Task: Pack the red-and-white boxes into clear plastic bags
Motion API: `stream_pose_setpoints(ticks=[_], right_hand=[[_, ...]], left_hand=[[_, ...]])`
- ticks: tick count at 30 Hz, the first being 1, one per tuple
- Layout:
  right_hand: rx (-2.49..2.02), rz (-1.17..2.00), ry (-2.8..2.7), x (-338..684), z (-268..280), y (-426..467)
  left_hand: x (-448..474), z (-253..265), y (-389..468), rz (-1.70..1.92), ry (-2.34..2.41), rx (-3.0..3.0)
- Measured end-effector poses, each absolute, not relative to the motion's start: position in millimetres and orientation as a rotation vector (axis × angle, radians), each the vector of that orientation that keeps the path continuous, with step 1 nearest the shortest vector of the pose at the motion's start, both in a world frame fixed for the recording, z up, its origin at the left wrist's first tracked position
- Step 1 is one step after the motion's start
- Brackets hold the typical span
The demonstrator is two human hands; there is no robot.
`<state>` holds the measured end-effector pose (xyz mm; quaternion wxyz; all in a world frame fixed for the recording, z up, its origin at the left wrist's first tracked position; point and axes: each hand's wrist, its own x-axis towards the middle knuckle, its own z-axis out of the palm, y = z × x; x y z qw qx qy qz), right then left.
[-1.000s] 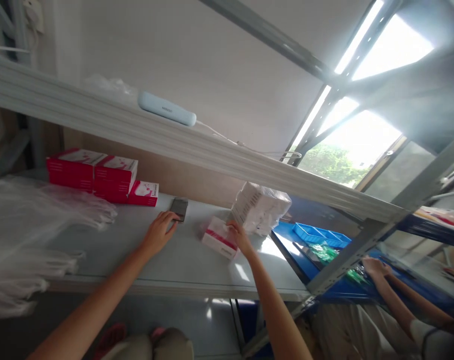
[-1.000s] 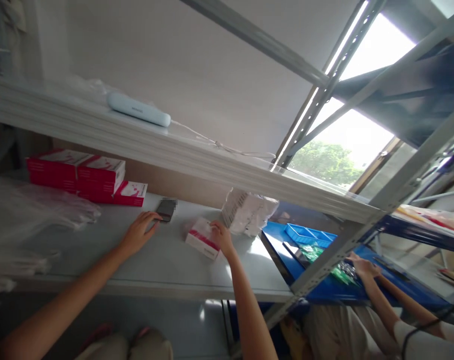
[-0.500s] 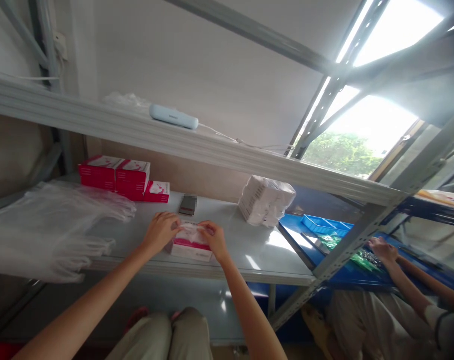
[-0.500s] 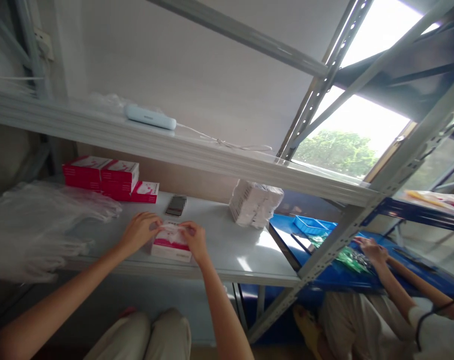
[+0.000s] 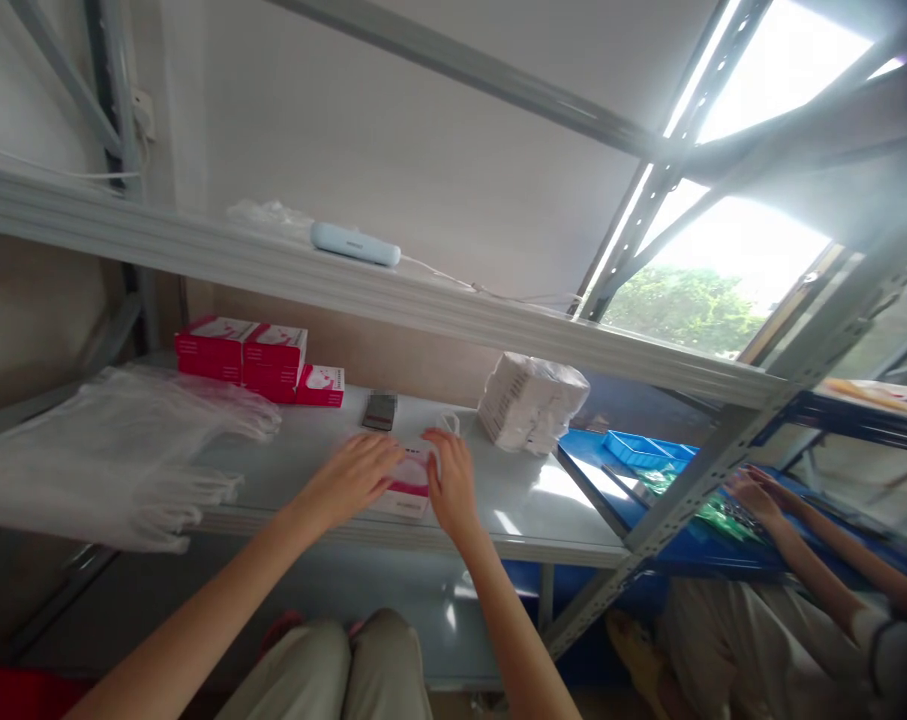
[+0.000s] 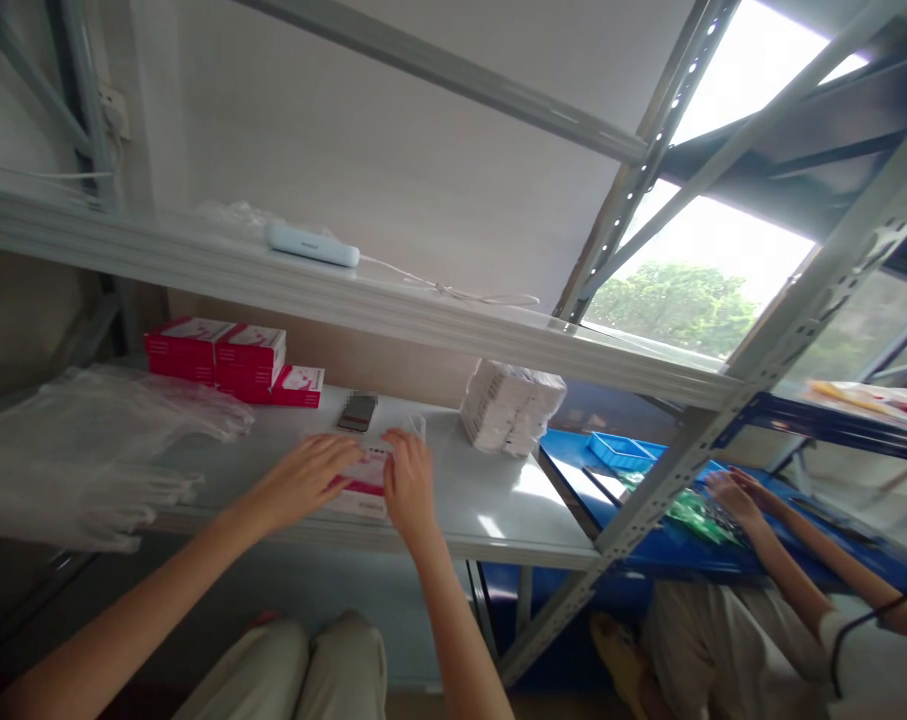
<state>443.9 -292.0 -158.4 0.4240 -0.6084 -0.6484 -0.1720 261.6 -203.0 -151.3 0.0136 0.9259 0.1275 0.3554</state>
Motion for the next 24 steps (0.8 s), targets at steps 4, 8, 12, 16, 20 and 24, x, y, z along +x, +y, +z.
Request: stream_pose_setpoints(ticks=[4, 8, 12, 16, 20, 24], right_hand=[[-1.769, -0.474, -2.061, 433, -152, -283], [-2.040, -0.420, -2.061, 437, -164, -294], [-2.186, -0.337, -1.924, 435, -173, -317], [-2.321, -0.341, -1.759, 438, -186, -330], [-2.364, -0.230, -1.460, 452, -204, -328], [-2.217, -0.045, -1.310, 464, -208, -308]], left_hand=[[265, -158, -195, 0.797, 0.575, 3.106], [237, -174, -188, 0.748, 0.701, 3.170], [218, -188, -194, 0.645, 0.755, 3.240], [220, -199, -195, 0.606, 0.929, 3.202], [231, -203, -185, 0.611, 1.116, 2.977], [243, -206, -171, 0.590, 1.232, 2.712]])
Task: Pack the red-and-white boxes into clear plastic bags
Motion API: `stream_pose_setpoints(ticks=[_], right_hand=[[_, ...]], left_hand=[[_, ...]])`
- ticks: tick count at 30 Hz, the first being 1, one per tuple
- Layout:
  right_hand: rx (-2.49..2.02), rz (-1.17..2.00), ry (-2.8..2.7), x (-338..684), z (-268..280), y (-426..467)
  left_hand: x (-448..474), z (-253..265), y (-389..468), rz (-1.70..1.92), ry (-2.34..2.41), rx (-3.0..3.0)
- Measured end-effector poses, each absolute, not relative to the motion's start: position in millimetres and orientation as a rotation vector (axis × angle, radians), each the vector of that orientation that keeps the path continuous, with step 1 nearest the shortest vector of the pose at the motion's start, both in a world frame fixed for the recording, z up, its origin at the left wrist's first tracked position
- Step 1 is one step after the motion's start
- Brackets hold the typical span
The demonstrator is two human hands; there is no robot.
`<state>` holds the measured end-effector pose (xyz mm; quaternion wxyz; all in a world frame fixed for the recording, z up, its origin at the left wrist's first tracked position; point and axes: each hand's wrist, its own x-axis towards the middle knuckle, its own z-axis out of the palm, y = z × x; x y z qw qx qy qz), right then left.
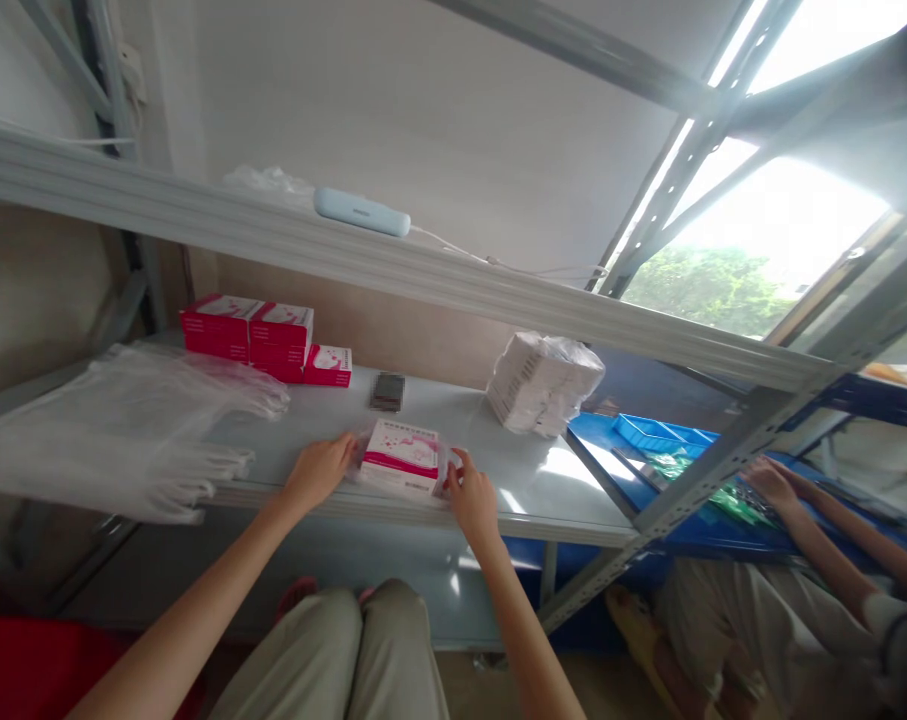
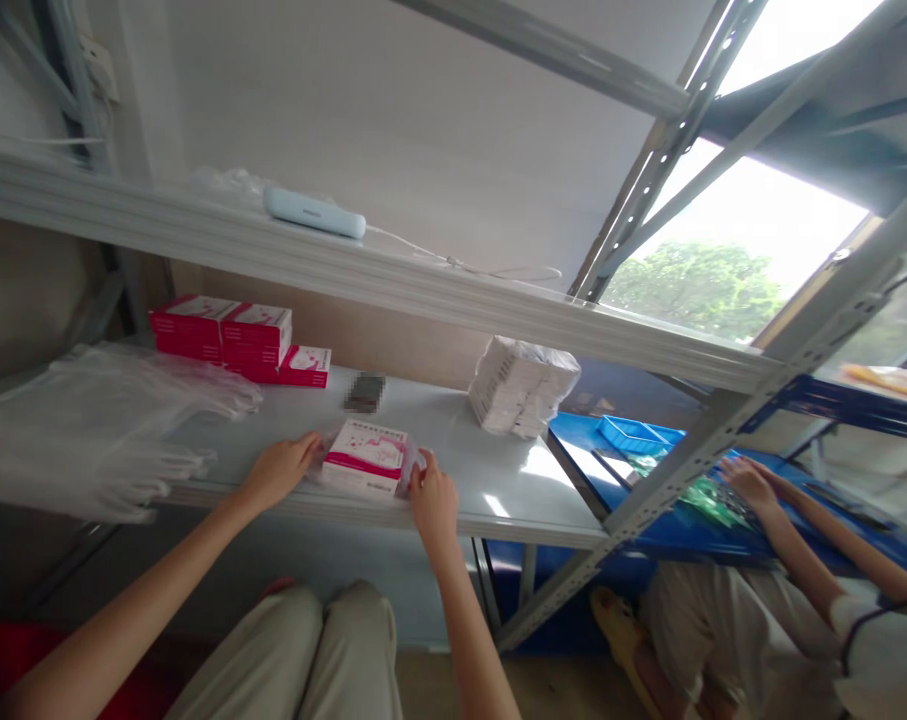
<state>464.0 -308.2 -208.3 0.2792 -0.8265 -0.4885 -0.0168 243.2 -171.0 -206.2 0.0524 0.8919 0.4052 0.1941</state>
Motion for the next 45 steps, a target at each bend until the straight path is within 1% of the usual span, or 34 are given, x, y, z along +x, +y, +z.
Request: stream_pose_setpoints(ticks=[5, 8, 12, 14, 19, 20, 23, 25, 27, 29, 31, 33, 38, 41, 45], right_hand=[[-2.117, 0.102, -1.330, 479, -207, -264], [-2.199, 0.170, -1.412, 488, -207, -243], [-2.375, 0.071, -1.455, 490, -209, -242], [-2.303, 0.060, -1.534, 487, -214, -255], [-1.912, 0.155, -1.618, 484, -222, -304], [-1.863, 0.095, -1.590, 484, -218, -312], [-1.784, -0.234, -1.501, 481, -194, -322], [-1.788, -0.322, -1.590, 476, -175, -313], [-1.836, -0.200, -1.809, 471, -161, -293], [-1.908, 0.049, -2.012, 467, -152, -270], [-1.957, 0.312, -2.120, 465, -147, -251], [-1.969, 0.458, -2.172, 465, -144, -240], [-1.872, 0.399, -2.178, 471, -144, -240], [-1.746, 0.432, -1.936, 479, -148, -247], [-1.466, 0.635, -1.479, 485, -142, -254]], left_hand=[[260, -213, -148, 0.617, 1.093, 2.619], [271, -214, -135, 0.540, 1.038, 2.702], [274, -218, -133, 0.502, 1.020, 2.787], [263, -225, -140, 0.589, 0.938, 2.793], [217, -247, -176, 0.946, 0.829, 2.655], [212, -249, -184, 1.016, 0.860, 2.627], [210, -243, -206, 1.161, 0.957, 2.565], [221, -232, -216, 1.201, 0.942, 2.546], [235, -221, -223, 1.230, 0.866, 2.534], [247, -213, -228, 1.253, 0.769, 2.517], [255, -211, -231, 1.258, 0.692, 2.487], [258, -215, -232, 1.235, 0.650, 2.447], [251, -237, -225, 1.146, 0.693, 2.319], [249, -244, -216, 1.006, 0.697, 2.305], [254, -239, -211, 0.847, 0.759, 2.379]])
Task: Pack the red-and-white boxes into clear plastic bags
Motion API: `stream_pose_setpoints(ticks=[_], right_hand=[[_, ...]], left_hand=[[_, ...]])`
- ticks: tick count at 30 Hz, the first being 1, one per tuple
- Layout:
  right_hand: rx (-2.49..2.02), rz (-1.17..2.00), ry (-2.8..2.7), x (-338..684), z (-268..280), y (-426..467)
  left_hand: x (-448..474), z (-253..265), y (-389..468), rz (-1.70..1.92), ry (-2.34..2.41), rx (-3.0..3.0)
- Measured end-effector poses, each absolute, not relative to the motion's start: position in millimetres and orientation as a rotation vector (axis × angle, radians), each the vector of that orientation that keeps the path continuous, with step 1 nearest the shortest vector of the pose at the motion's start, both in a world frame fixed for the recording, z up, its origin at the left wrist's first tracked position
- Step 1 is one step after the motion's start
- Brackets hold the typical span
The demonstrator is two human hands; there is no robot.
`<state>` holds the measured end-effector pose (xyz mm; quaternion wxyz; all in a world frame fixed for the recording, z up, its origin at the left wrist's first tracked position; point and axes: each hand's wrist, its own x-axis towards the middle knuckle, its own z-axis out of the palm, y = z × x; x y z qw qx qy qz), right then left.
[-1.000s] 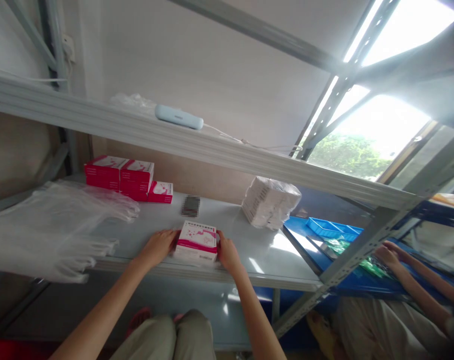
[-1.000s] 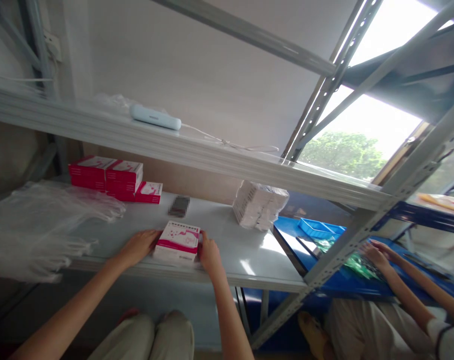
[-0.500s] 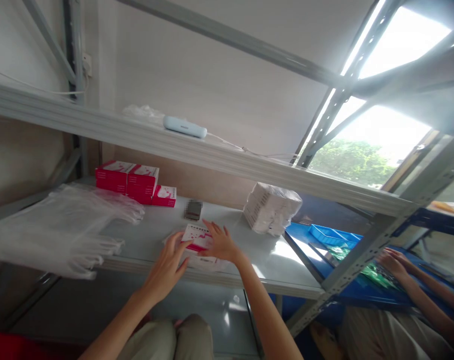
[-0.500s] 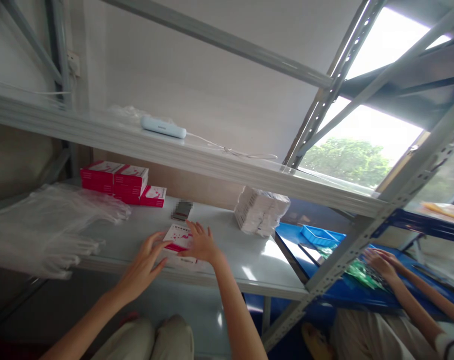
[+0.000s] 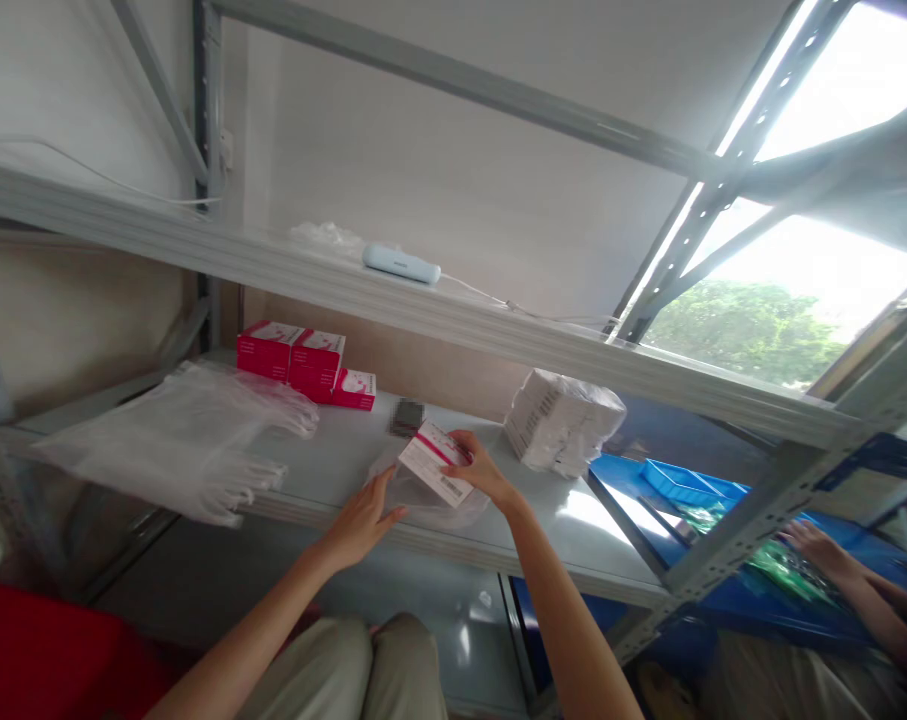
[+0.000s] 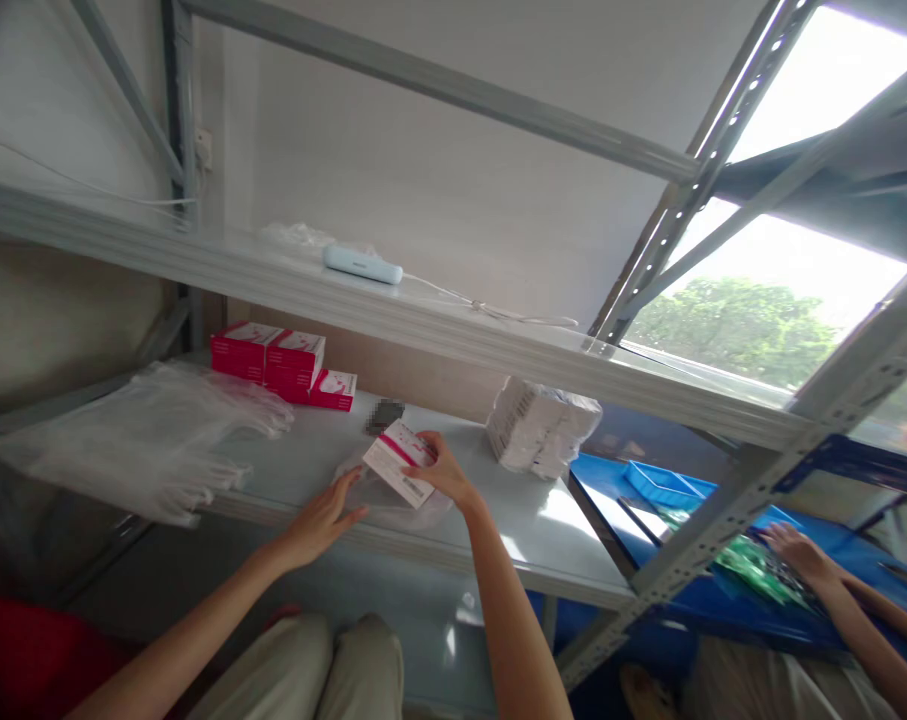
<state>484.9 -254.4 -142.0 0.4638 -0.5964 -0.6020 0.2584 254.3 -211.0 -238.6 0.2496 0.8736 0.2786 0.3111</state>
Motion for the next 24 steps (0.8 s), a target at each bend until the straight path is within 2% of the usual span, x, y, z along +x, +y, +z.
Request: stream_pose_setpoints(ticks=[6, 10, 14, 18, 21, 24], right_hand=[[-1.239, 0.905, -0.875, 460, -112, -260], [-1.309, 0.889, -0.698, 430, -94, -262], [-1.349, 0.847, -0.784, 396, -92, -262], [-1.173, 0.637, -1.089, 380, -100, -261], [-1.056, 0.434, -1.339, 379, -105, -248], [-1.020, 0.405, -1.367, 378, -109, -219]], left_hand=[[262, -195, -221, 1.136, 1.020, 2.407], [269, -161, -230, 1.259, 0.862, 2.310], [275, -143, -223, 1.304, 0.648, 2.134], [255, -132, -202, 1.397, 0.518, 1.837], [228, -121, -185, 1.351, 0.460, 1.678], [207, -106, -158, 1.246, 0.497, 1.771]])
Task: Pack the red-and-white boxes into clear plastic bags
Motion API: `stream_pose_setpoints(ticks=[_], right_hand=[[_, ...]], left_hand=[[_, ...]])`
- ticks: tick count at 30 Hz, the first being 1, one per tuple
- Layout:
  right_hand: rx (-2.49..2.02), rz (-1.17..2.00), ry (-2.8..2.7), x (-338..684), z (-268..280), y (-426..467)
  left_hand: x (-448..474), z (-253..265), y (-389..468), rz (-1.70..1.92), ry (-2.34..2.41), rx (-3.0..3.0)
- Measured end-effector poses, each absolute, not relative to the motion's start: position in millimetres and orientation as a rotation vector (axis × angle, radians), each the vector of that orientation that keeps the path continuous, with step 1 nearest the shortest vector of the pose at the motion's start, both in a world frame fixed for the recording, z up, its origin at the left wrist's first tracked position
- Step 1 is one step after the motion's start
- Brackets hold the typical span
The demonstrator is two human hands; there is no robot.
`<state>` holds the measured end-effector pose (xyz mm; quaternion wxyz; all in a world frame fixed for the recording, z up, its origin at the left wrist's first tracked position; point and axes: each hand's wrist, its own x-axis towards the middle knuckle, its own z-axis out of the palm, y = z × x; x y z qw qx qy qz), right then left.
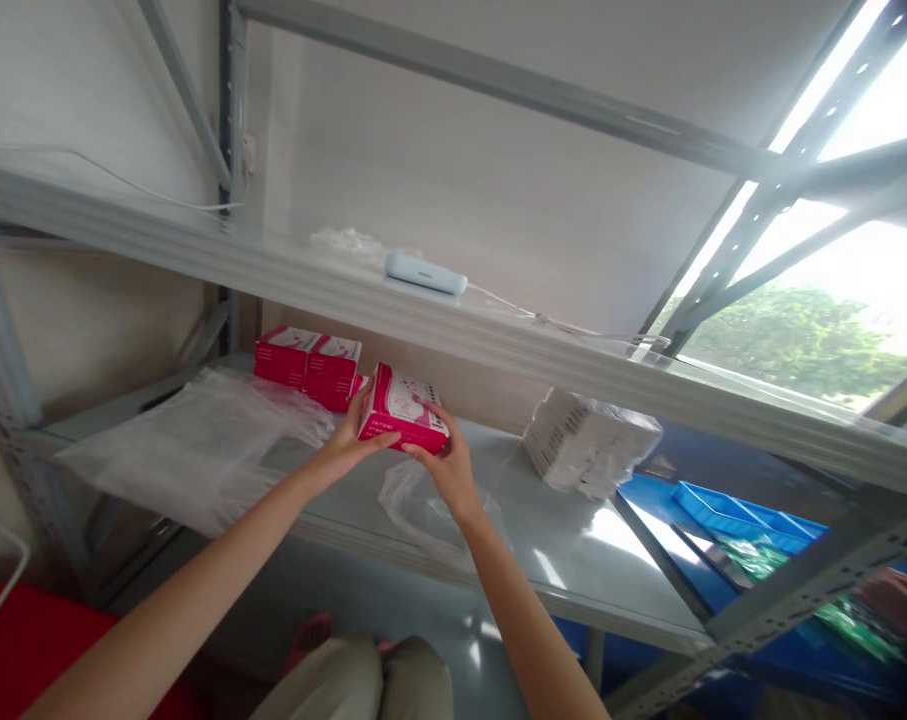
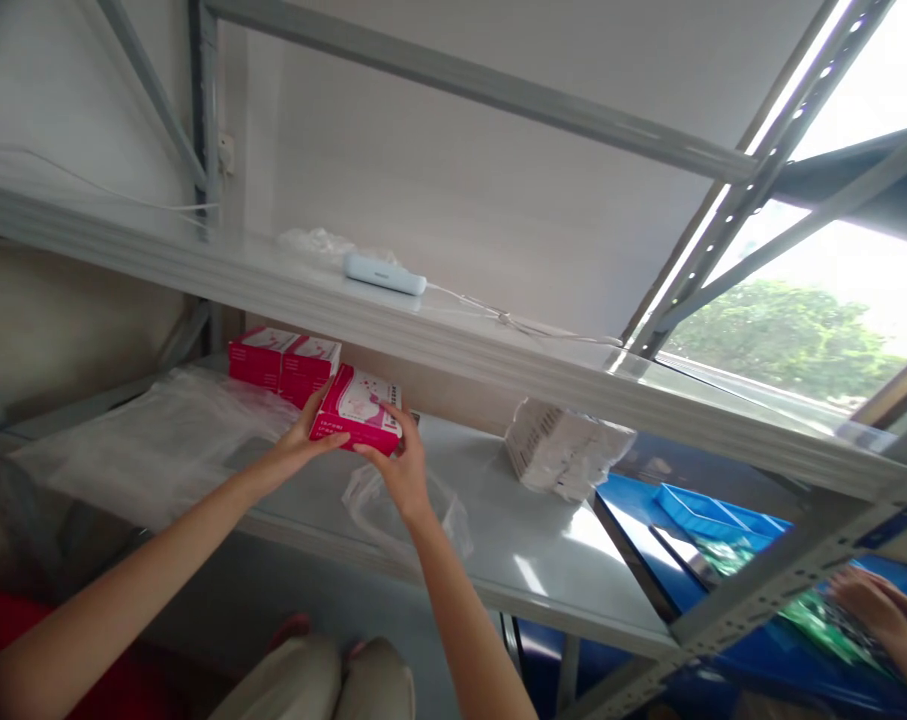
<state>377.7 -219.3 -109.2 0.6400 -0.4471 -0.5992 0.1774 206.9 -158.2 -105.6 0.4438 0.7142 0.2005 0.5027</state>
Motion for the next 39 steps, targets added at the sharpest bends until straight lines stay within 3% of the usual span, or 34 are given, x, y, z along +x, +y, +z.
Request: stream_pose_setpoints(ticks=[9, 13, 17, 28, 34, 39], right_hand=[[-1.189, 0.192, -1.345, 393, -145, -62], [-1.316, 0.113, -1.488, 410, -161, 5], [-1.364, 0.147, -1.703, 423, -182, 35], [-1.607, 0.336, -1.673, 410, -187, 35], [-2.085, 0.274, -1.376, 429, -191, -24], [-2.229, 0.348, -1.283, 453, -203, -80]], left_hand=[[208, -74, 8, 0.872, 0.974, 2.909], [199, -85, 75, 0.680, 1.062, 2.956], [181, -109, 105, 0.781, 0.969, 2.929], [183, -127, 103, 0.969, 1.006, 2.856], [180, -123, 88, 1.083, 1.033, 2.842], [171, -104, 23, 1.042, 0.821, 2.868]])
